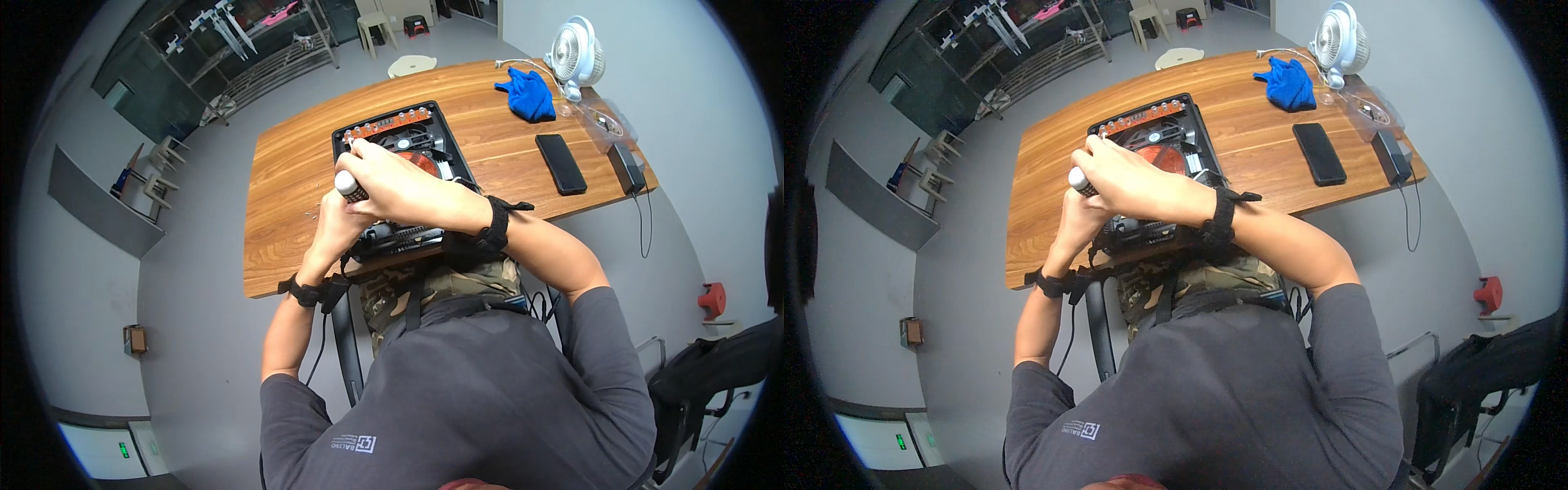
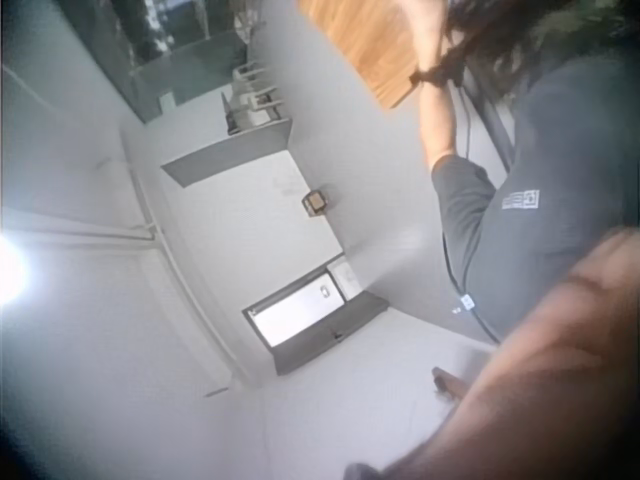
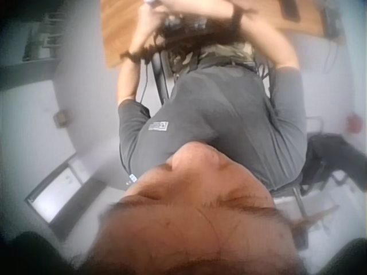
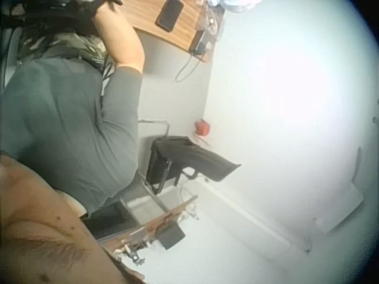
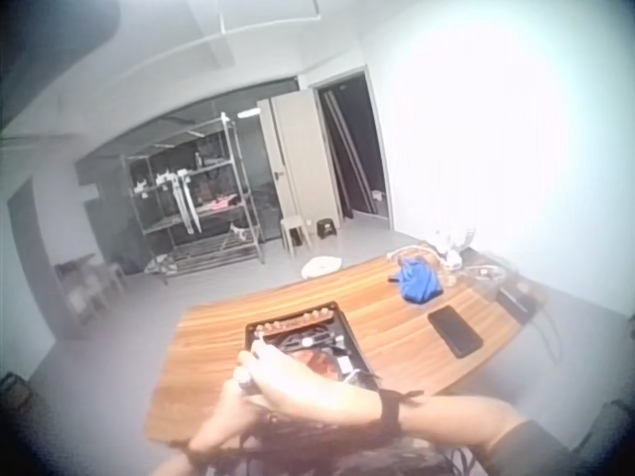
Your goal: The person uses a screwdriver to remove screws from the bottom of a black electronic device, then pries off the bottom cover to reveal internal components including a copper heat sink and circuit board. The person continues to unscrew internal parts.
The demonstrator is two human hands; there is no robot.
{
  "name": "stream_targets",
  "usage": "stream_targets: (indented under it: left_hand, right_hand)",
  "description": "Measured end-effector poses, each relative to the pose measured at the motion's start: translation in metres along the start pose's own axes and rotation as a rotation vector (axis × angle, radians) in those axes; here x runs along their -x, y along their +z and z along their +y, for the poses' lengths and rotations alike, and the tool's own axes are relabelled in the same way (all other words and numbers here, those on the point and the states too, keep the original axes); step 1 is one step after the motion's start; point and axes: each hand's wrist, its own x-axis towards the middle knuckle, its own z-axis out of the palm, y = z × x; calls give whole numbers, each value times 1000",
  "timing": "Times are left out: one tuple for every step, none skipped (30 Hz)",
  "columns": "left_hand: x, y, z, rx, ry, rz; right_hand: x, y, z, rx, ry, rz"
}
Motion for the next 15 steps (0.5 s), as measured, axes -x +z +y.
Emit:
stream_targets:
  left_hand:
    - [-1, 1, 1, -5, -20, 6]
    - [-3, 2, 2, -10, -39, 12]
    - [-2, 0, -1, 49, -62, -37]
    - [-1, -3, -7, 107, -84, -86]
    - [1, -5, -12, 166, -106, -136]
    - [4, -7, -17, 166, -106, -127]
    - [7, -8, -21, 165, -106, -118]
    - [10, -9, -25, 164, -107, -109]
    - [8, -7, -20, 172, -85, -75]
    - [8, -4, -14, 134, -40, -19]
    - [7, -1, -5, 94, 5, 37]
    - [4, 2, 5, 56, 55, 92]
    - [3, 3, 4, 2, 45, 91]
    - [2, 3, 6, 2, 28, 84]
    - [-1, 4, 7, 3, 13, 76]
  right_hand:
    - [0, 1, 2, 12, -21, 39]
    - [0, 1, 5, -17, -15, 35]
    - [-2, -1, 6, -50, -10, 30]
    - [-4, -3, 6, -82, -5, 25]
    - [-3, -8, 6, -79, -13, -20]
    - [-3, -11, 3, -105, 25, -89]
    - [-3, -14, 1, -130, 63, -158]
    - [-4, -15, -2, -155, 100, -228]
    - [-5, -15, -6, -107, 95, -239]
    - [-3, -11, -7, -51, 55, -159]
    - [-1, -6, -7, 4, 15, -80]
    - [1, -3, -6, 65, -25, 2]
    - [1, 0, -2, 37, 13, -27]
    - [1, 0, 1, 12, 16, -26]
    - [1, -2, 2, -12, 19, -25]
